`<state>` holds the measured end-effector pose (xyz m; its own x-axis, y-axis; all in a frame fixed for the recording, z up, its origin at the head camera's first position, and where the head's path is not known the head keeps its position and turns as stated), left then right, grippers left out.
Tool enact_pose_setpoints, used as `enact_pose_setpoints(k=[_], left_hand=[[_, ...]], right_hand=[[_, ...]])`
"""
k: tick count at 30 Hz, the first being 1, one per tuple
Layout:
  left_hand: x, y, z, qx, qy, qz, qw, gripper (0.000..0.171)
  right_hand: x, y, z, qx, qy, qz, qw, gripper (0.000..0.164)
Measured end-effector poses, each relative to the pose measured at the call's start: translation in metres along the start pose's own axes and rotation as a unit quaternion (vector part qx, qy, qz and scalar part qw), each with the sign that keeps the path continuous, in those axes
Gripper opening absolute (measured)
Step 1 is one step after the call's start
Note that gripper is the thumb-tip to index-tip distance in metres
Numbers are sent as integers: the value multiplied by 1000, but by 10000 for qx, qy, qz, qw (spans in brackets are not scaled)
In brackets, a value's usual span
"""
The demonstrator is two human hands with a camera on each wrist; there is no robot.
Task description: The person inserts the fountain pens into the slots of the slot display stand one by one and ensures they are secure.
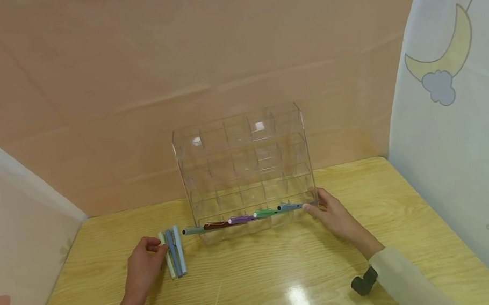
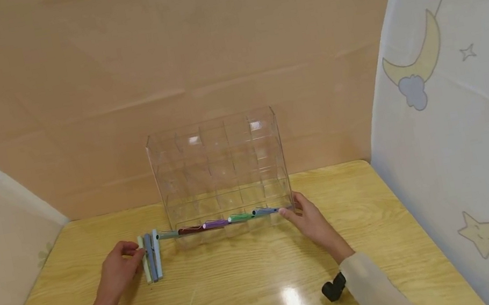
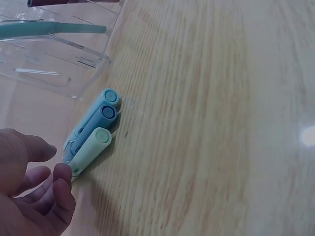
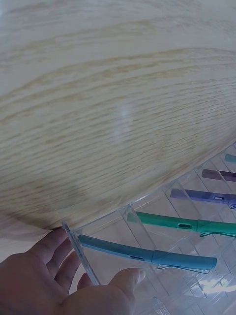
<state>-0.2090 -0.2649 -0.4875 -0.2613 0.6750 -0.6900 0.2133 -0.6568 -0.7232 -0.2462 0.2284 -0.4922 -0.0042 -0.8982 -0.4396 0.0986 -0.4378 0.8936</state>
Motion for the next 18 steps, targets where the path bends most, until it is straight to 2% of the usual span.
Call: enact_pose_setpoints(k=[5, 18], left_hand=[[2, 3, 6, -18, -111, 149, 9998, 35], [2, 10, 14, -156, 31, 214, 9996, 39]], right_hand=[[1, 1, 0, -54, -4, -23, 10000, 75], [1, 0, 0, -66, -31, -15, 10000, 74]])
Point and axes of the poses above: each hand's wrist, its own z-axis towards the middle knuckle, its own x-axis out of the palm, y = z × x, the point moved 5 cm from there along z, towards the middle knuckle, and after that the axes turned 10 degrees about -y, right-handed, at the moved point
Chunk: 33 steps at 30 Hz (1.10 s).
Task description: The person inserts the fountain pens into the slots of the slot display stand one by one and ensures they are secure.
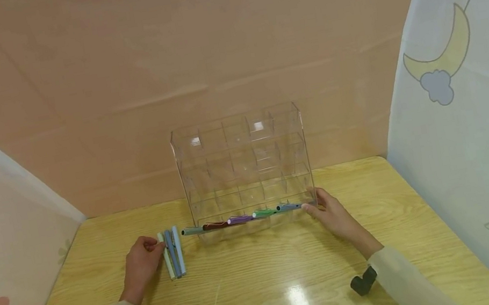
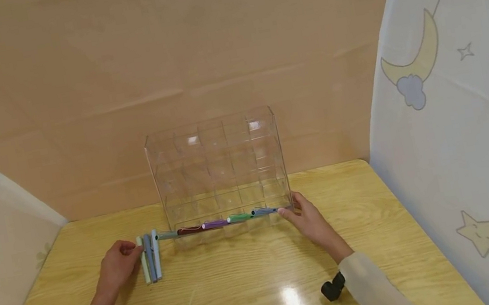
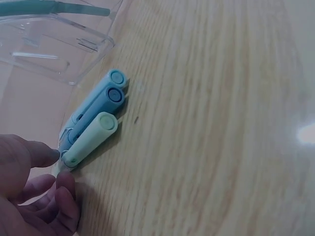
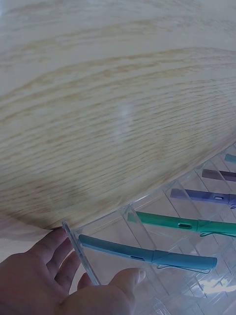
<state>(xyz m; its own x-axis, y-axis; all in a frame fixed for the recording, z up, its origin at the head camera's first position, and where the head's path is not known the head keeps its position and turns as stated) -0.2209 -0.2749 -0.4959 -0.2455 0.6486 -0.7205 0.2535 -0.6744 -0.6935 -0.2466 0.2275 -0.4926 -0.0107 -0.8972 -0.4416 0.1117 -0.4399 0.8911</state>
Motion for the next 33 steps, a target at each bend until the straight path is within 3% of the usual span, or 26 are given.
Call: enact_pose_setpoints(k=[11, 19, 25, 33], left_hand=[[0, 1, 14, 124, 29, 105, 9999, 37], [-4, -4, 18, 137, 662, 533, 9963, 48], [-8, -8, 17, 127, 866, 695, 9937, 47], [-5, -11, 19, 104, 746, 808, 9939, 41]], right_hand=[[1, -4, 1, -20, 15, 4, 10000, 73], [0, -1, 1, 51, 17, 59, 10000, 75], [0, -1, 0, 52, -4, 64, 10000, 75], [0, 0, -1, 48, -14, 37, 10000, 74]])
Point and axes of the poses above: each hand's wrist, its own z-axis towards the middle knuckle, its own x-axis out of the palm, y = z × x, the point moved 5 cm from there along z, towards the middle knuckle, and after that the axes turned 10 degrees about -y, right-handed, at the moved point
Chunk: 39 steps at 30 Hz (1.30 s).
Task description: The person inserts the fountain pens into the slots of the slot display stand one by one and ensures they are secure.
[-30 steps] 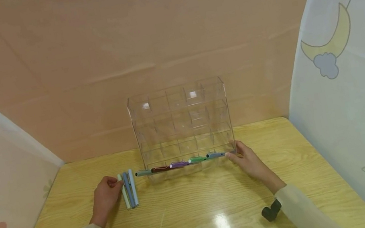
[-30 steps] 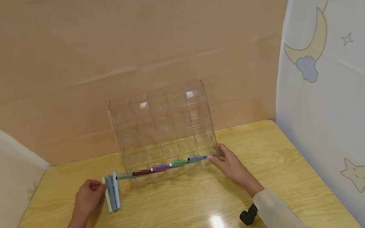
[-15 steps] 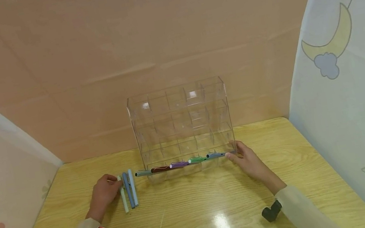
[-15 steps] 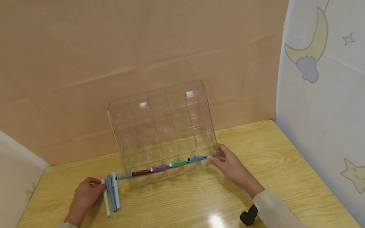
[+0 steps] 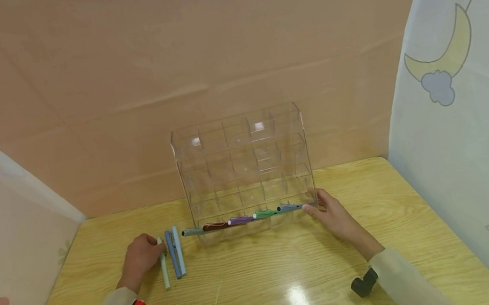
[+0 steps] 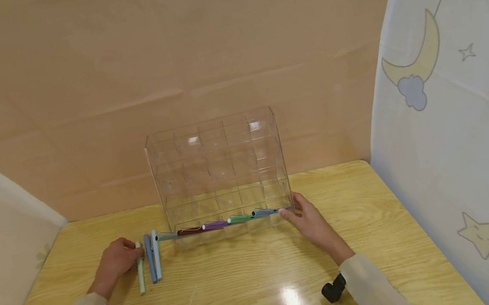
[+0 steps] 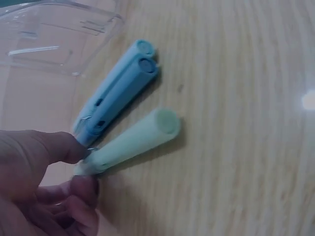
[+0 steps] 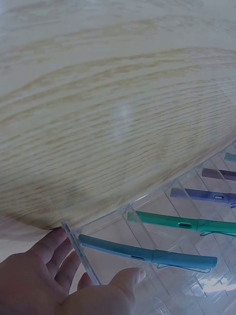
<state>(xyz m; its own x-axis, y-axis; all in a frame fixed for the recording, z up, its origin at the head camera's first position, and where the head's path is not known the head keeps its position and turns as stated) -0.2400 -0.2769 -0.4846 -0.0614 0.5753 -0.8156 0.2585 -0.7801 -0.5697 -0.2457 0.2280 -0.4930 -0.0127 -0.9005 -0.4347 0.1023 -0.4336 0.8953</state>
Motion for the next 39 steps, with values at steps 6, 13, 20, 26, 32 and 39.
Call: enact_pose_setpoints(k=[6, 13, 20, 26, 32, 39], left_hand=[[6, 3, -2, -60, -191, -54, 9998, 44], [7, 7, -6, 23, -291, -45, 9996, 44], [5, 6, -4, 206, -430, 237, 9986, 40], [0, 13, -5, 109, -360, 380, 9986, 44], [-17, 18, -4, 49, -374, 171, 9991, 48], [-33, 18, -5, 122, -329, -112, 9993, 47]], right_hand=[[-1, 0, -1, 11, -9, 22, 10000, 75], [0, -3, -2, 31, 20, 92, 10000, 77], [0, -4, -2, 56, -19, 142, 9999, 74], [2, -3, -1, 58, 43, 143, 9999, 75], [1, -2, 0, -12, 38, 121, 9999, 75], [0, -3, 1, -18, 19, 89, 10000, 75]])
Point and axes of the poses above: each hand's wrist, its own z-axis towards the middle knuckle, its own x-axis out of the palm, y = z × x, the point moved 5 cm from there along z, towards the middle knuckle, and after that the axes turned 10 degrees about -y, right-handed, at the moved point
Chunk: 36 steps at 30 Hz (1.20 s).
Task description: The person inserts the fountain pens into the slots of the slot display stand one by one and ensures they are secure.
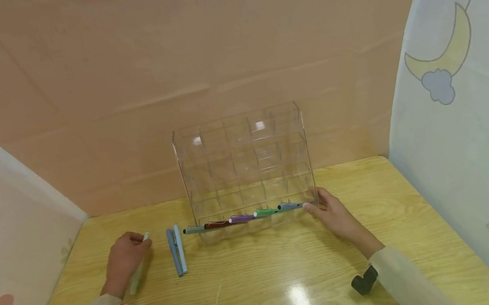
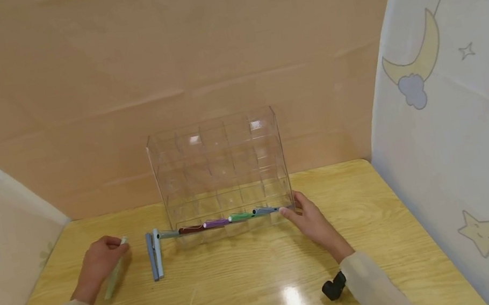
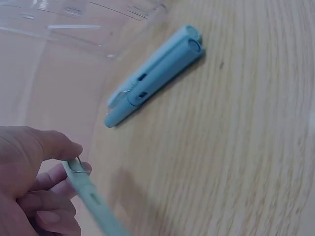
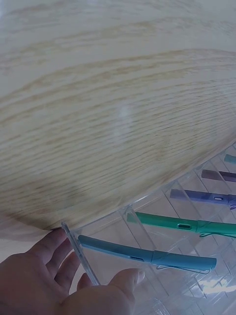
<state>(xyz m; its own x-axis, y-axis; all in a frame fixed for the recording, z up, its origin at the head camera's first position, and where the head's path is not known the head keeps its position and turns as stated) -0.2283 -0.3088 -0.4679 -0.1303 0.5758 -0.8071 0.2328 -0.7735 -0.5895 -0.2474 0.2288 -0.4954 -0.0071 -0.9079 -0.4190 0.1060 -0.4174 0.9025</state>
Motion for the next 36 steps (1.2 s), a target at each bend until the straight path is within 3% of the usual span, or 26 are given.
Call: enact_pose_setpoints(k=[10, 18, 29, 36], left_hand=[[-15, -16, -14, 345, -382, -310, 9982, 44], [-38, -42, -26, 702, -1006, -658, 9903, 45], [-66, -75, -42, 712, -1467, -970, 9818, 48], [-80, -92, -51, 732, -1532, -1755, 9697, 43]], right_hand=[[0, 2, -1, 13, 44, -2, 10000, 75], [0, 1, 0, 43, 55, 18, 10000, 76], [-1, -1, -1, -27, -7, -31, 10000, 74], [-1, 1, -1, -60, 0, -36, 10000, 75]])
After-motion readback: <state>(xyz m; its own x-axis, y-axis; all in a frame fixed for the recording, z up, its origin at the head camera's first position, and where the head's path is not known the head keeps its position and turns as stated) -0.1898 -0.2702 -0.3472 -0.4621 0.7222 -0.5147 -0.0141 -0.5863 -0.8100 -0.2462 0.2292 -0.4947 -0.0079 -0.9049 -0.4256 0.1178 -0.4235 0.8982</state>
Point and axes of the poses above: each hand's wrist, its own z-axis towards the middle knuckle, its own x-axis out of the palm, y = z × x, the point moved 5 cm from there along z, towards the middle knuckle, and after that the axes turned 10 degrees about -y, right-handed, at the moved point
